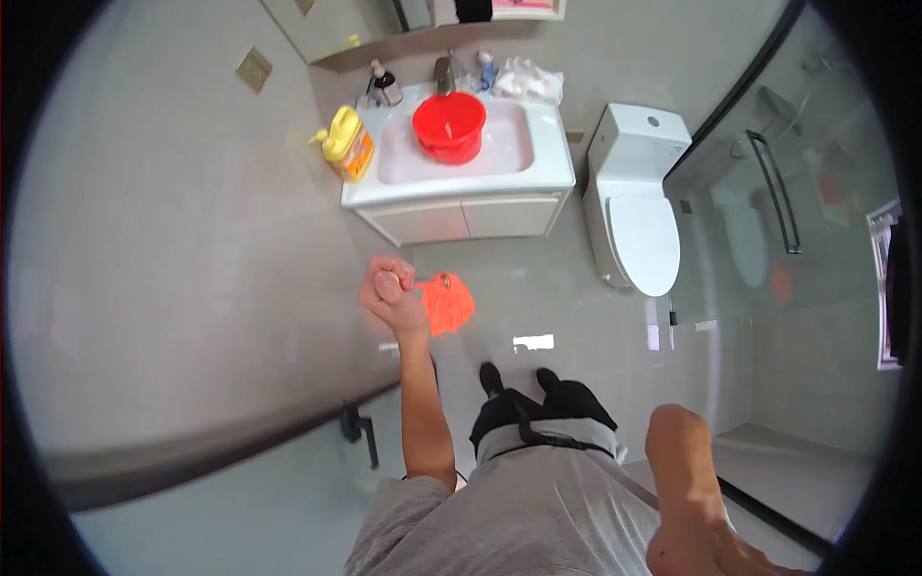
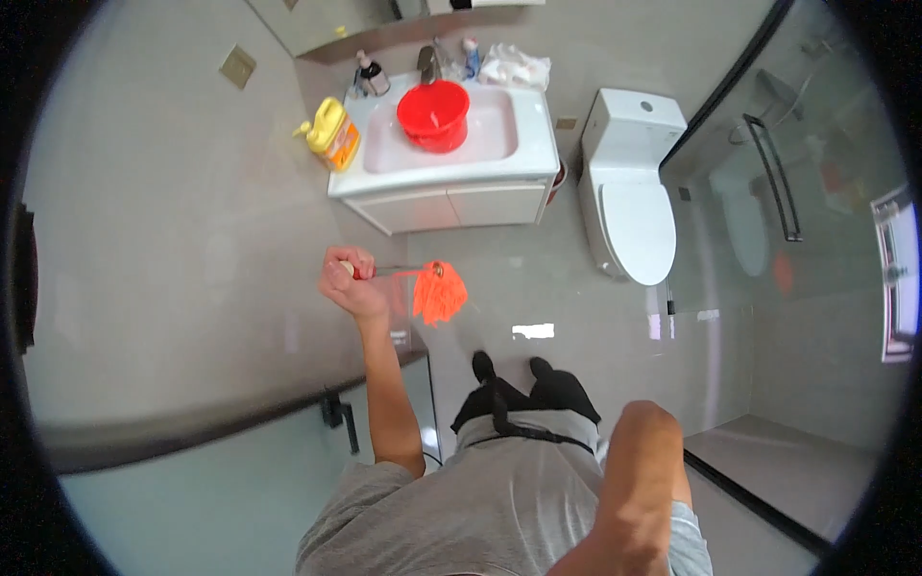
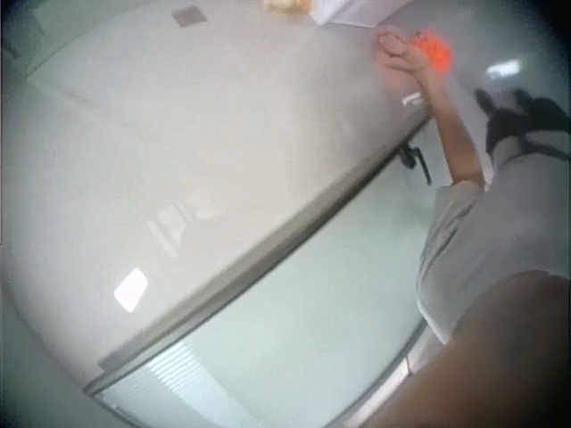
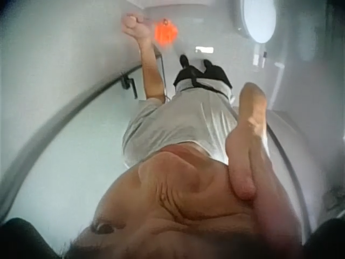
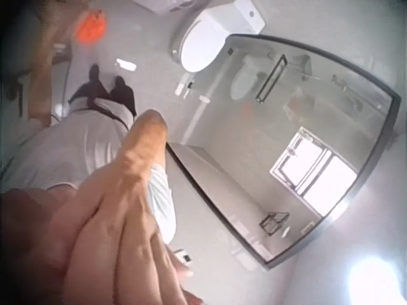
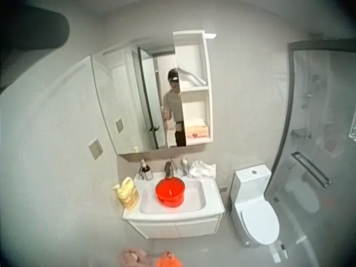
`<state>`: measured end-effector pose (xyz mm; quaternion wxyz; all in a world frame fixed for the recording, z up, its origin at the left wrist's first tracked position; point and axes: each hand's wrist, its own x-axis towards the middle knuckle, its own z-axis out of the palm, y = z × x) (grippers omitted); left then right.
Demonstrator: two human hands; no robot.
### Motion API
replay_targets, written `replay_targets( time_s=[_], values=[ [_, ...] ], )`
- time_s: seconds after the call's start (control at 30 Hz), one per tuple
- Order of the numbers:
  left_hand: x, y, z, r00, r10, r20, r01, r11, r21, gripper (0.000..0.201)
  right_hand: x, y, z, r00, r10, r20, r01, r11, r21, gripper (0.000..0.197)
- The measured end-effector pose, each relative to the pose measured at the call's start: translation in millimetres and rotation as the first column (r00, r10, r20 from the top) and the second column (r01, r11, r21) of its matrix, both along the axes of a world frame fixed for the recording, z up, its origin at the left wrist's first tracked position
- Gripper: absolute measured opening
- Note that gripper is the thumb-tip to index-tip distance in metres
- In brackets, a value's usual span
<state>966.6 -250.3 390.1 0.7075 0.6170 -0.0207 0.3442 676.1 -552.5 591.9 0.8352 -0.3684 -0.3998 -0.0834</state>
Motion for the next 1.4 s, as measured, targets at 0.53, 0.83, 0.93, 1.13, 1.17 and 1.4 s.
replay_targets(
  time_s=[0.53, 0.83, 0.93, 1.13, 1.17, 1.4],
  values=[
    [77, 18, 30, 0.983, -0.161, -0.083, 0.163, 0.986, 0.021, 0.040, 84, 106, 15, 0.954, -0.265, 0.137, 0.259, 0.964, 0.062, 0.025],
    [12, -34, -2, 0.867, -0.497, -0.037, 0.492, 0.840, 0.228, 0.054, 178, 132, -74, 0.762, -0.645, -0.058, 0.382, 0.520, -0.764, 0.070],
    [-35, -50, -49, 0.761, -0.617, -0.200, 0.595, 0.787, -0.163, 0.063, 188, 142, -109, 0.679, -0.714, 0.173, 0.478, 0.251, -0.842, 0.059],
    [-73, -15, -193, 0.689, -0.319, -0.651, 0.380, 0.924, -0.051, 0.049, 171, 138, -187, 0.867, -0.446, -0.223, 0.133, 0.638, -0.759, 0.038],
    [-75, -4, -212, 0.437, -0.357, -0.826, 0.275, 0.927, -0.255, 0.048, 169, 142, -185, 0.885, -0.412, -0.216, 0.129, 0.664, -0.736, 0.038],
    [-77, -41, -250, 0.295, -0.947, -0.126, 0.087, 0.158, -0.984, 0.070, 149, 124, -174, 0.906, -0.401, -0.133, 0.178, 0.648, -0.741, 0.034]
  ],
)
